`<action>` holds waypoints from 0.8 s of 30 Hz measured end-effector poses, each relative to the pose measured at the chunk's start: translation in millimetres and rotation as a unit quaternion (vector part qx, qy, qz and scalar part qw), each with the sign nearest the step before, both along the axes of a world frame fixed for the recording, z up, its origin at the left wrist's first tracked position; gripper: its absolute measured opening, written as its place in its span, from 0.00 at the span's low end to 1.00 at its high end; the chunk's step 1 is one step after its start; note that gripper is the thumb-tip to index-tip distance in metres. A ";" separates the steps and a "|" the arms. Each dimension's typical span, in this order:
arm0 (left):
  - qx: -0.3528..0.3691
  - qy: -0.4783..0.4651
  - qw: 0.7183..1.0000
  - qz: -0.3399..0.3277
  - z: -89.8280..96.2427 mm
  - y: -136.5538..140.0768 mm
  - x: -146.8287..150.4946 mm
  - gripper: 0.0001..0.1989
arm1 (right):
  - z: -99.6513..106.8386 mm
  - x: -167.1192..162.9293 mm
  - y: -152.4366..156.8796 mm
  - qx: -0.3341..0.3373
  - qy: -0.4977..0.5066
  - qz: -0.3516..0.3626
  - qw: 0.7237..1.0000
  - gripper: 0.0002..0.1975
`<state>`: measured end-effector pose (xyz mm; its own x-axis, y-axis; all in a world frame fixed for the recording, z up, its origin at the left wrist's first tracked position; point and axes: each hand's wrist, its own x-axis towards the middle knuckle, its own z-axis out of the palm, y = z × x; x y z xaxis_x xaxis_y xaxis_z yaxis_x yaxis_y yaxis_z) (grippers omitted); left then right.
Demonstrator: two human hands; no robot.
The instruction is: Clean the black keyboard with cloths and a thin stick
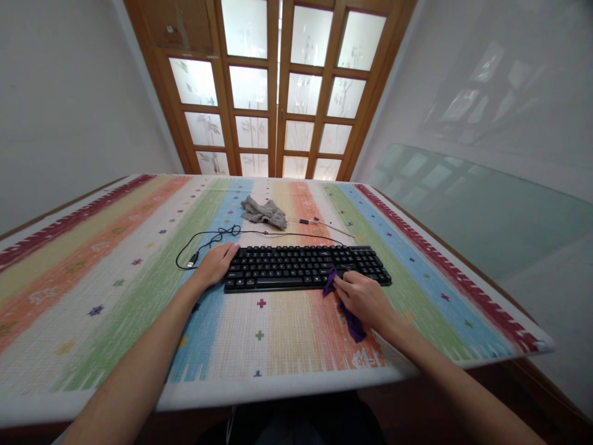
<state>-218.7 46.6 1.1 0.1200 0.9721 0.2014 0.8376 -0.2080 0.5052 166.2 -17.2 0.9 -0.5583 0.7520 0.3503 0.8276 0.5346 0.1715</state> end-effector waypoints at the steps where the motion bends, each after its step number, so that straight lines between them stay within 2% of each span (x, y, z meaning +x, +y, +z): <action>1: 0.000 0.001 1.000 0.001 0.1 0.1 0.1 0.27 | 0.0 0.8 0.0 -0.002 -0.005 -0.002 1.000 0.14; 12: -0.007 0.001 1.000 0.003 0.7 -0.4 0.8 0.27 | 3.2 6.8 -2.6 -0.027 -0.058 0.003 0.998 0.13; 19: -0.001 0.002 1.000 0.011 -0.3 0.4 1.2 0.27 | 10.4 9.5 -5.0 -0.002 0.007 -0.033 0.999 0.13; 24: 0.001 0.024 0.999 0.026 4.7 1.0 2.0 0.26 | 21.9 25.4 -6.1 0.009 0.037 -0.060 0.997 0.14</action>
